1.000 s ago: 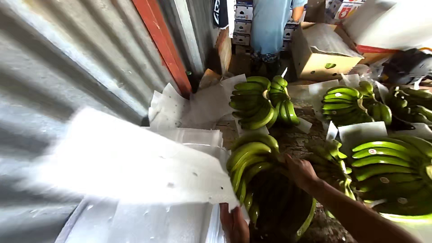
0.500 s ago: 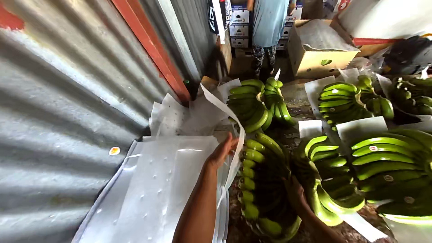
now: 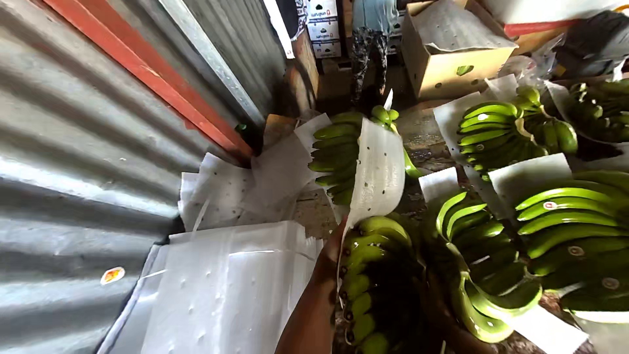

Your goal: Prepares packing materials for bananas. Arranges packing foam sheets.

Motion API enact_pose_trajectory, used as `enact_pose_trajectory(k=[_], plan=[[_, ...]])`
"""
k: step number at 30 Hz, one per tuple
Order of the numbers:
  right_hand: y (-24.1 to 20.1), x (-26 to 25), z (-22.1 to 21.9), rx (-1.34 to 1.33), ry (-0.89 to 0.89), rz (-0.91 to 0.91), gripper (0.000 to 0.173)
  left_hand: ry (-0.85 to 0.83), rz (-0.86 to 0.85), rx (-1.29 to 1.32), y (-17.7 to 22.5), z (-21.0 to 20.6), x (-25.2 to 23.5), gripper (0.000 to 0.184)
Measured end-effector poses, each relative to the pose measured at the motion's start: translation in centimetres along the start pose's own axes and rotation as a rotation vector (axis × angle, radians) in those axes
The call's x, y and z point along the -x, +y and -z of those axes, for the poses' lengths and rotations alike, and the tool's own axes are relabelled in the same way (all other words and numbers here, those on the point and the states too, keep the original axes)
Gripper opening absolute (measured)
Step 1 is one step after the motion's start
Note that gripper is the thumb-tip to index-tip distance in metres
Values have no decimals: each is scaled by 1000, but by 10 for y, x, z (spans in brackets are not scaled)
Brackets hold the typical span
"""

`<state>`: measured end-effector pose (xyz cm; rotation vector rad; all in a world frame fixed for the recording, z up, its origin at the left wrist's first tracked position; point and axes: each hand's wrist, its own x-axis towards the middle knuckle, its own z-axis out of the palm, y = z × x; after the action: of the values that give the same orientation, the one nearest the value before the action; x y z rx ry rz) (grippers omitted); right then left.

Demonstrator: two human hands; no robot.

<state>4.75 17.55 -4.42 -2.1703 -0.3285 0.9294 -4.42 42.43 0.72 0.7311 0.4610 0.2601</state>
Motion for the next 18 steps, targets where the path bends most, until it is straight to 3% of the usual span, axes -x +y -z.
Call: enact_pose_trajectory(k=[2, 5, 8, 12, 16, 18], plan=[[-5, 3, 5, 53, -16, 41, 61, 142, 111, -92, -6, 1, 19, 60], [-9, 2, 9, 107, -40, 76, 59, 515, 200, -505, -17, -13, 56, 42], [-16, 7, 12, 75, -72, 59, 59, 680, 217, -538, -23, -25, 71, 39], [-14, 2, 15, 78, -71, 67, 60, 644, 139, -330, -24, -37, 82, 44], [-7, -6, 13, -36, -62, 100, 62, 247, 37, -31, -47, -2, 102, 73], [-2, -8, 12, -48, -50, 114, 63, 205, 98, -27, -46, -4, 99, 79]])
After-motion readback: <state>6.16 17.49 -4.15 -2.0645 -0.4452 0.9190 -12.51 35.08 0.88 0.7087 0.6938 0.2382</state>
